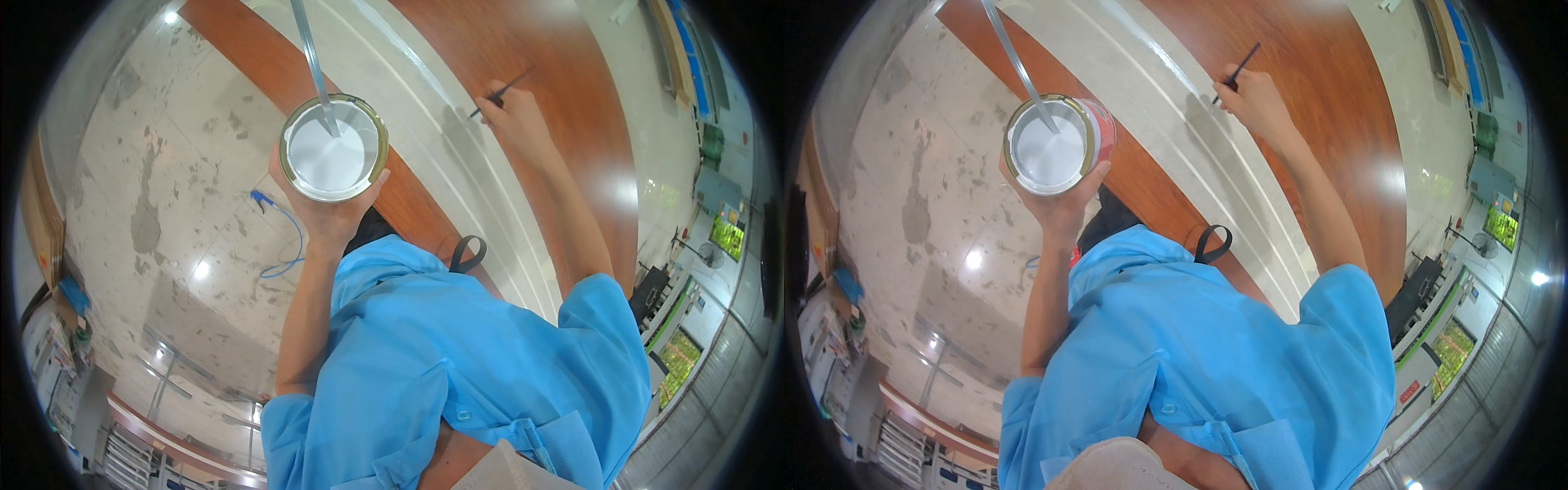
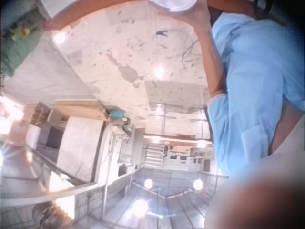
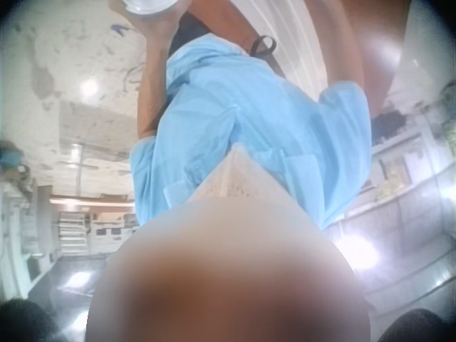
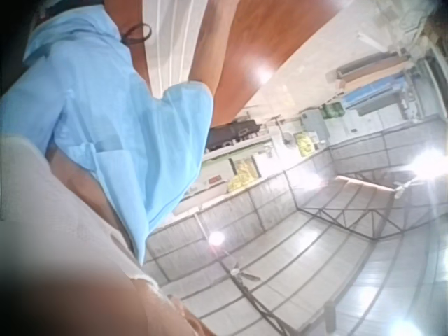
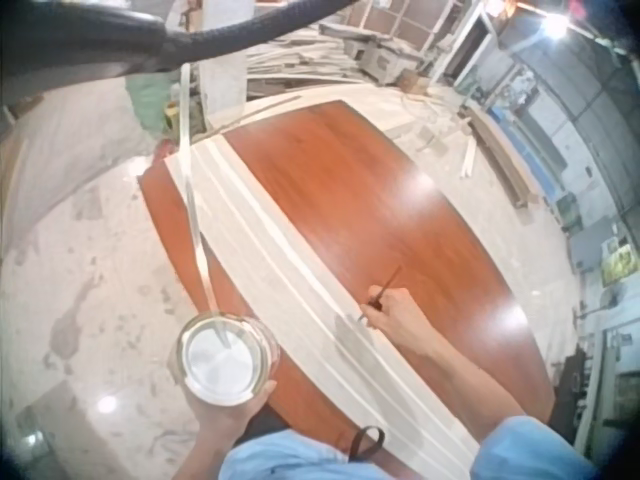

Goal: The person paints a curved wooden surface white using a small brush and a paint can. They repeatedly dip the brush into the can and apply paint along the edge of the wood, maintaining a steady hand to cover the surface.

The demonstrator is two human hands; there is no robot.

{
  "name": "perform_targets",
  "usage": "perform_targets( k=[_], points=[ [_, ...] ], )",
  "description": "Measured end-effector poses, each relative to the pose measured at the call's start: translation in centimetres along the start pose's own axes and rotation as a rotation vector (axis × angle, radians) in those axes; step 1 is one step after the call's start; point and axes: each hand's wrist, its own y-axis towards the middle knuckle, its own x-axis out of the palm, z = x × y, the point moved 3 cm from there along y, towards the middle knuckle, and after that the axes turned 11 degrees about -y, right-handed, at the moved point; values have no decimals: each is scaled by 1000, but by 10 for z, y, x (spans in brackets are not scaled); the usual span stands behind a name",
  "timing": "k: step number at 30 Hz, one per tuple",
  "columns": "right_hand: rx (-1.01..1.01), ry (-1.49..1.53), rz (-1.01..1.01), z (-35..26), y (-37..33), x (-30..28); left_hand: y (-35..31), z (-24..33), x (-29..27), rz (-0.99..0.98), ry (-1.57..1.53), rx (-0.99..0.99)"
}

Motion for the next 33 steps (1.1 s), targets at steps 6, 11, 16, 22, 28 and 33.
perform_targets(
  k=[6,11,16,22,28,33],
  points=[
    [-175,-56,8,-22,74,-4,1,10,-4,37,56,-18],
    [-210,25,2,-42,113,-18,4,22,-2,85,89,-24],
    [-350,41,44,-54,138,-34,12,33,3,90,106,9],
    [-389,160,120,-66,175,-30,18,39,6,73,94,26],
    [-402,213,185,-96,213,-27,20,42,8,62,17,44],
    [-482,236,238,-120,235,-35,22,50,11,70,6,45]
  ],
)
